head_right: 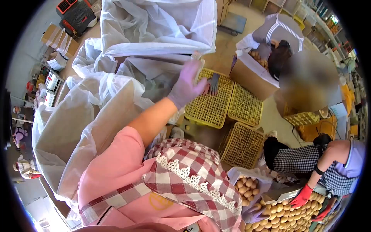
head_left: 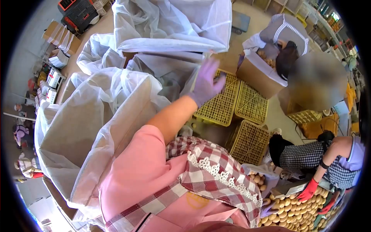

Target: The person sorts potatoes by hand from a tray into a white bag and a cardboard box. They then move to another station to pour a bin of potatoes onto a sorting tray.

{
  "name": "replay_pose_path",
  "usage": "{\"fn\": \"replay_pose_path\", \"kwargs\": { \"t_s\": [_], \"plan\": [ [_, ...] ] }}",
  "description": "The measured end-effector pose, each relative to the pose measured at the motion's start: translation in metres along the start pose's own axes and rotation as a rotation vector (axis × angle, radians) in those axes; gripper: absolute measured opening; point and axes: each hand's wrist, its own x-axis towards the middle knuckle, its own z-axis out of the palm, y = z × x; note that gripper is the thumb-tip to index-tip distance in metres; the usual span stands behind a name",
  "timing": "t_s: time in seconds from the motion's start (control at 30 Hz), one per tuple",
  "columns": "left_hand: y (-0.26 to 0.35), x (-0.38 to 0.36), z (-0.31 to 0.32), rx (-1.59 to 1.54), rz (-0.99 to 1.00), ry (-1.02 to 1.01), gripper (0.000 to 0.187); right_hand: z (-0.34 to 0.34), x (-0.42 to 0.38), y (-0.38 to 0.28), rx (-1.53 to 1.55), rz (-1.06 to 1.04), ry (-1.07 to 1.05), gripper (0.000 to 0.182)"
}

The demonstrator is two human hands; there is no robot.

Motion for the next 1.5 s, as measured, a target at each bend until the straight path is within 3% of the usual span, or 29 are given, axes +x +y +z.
{"fn": "replay_pose_path", "kwargs": {
  "t_s": [0.07, 0.2, 0.27, 0.33, 0.4, 0.47, 0.5, 0.6, 0.73, 0.8, 0.93, 1.0, 1.13, 1.23, 1.5],
  "plan": [
    [-0.016, 0.047, 0.033, 0.252, 0.086, 0.123, 0.056, 0.018, 0.009, 0.007, 0.007, -0.016, 0.041, 0.058],
    [-0.034, 0.100, -0.014, 1.014, -0.260, -0.304, 0.055, 0.039, 0.002, 0.013, 0.031, -0.062, 0.213, 0.061],
    [-0.075, 0.116, -0.039, 1.100, -0.474, -0.595, 0.044, 0.049, 0.001, 0.015, 0.043, -0.053, 0.273, 0.062],
    [-0.100, 0.115, -0.061, 1.006, -0.606, -0.625, 0.024, 0.056, 0.007, 0.020, 0.045, -0.117, 0.296, 0.060],
    [-0.106, 0.122, -0.066, 1.025, -0.654, -0.665, 0.022, 0.055, 0.001, 0.022, 0.032, -0.159, 0.319, 0.058],
    [-0.102, 0.135, -0.072, 1.061, -0.531, -0.703, 0.023, 0.012, 0.008, 0.001, -0.019, -0.182, 0.183, 0.043],
    [-0.093, 0.148, -0.073, 1.122, -0.463, -0.700, 0.023, 0.026, 0.000, 0.011, -0.029, -0.109, 0.000, 0.051],
    [-0.080, 0.195, -0.089, 1.065, 0.014, -0.543, 0.011, 0.015, 0.004, -0.003, -0.014, -0.072, 0.020, 0.046],
    [0.012, 0.251, -0.121, 0.996, 0.033, -0.654, 0.026, 0.011, 0.006, -0.006, 0.033, -0.048, -0.027, 0.045],
    [0.002, 0.260, -0.140, 0.768, 0.196, -0.521, 0.039, 0.013, 0.008, -0.006, 0.044, -0.048, -0.018, 0.044],
    [-0.014, 0.263, -0.163, 0.415, -0.419, -0.739, 0.041, 0.014, 0.007, -0.006, 0.025, -0.035, -0.051, 0.045],
    [-0.017, 0.245, -0.153, 0.365, -0.276, -0.729, 0.043, 0.012, 0.009, -0.010, 0.033, -0.031, -0.065, 0.046],
    [-0.016, 0.241, -0.129, 0.400, -0.365, -0.780, 0.046, 0.013, 0.010, -0.008, 0.058, -0.079, 0.019, 0.049],
    [-0.032, 0.239, -0.128, 0.463, -0.196, -0.736, 0.046, 0.011, 0.010, -0.012, 0.081, -0.089, 0.044, 0.049],
    [-0.034, 0.233, -0.128, 0.332, -0.306, -0.743, 0.043, 0.010, 0.011, -0.010, 0.136, -0.134, 0.094, 0.049]
  ]
}}
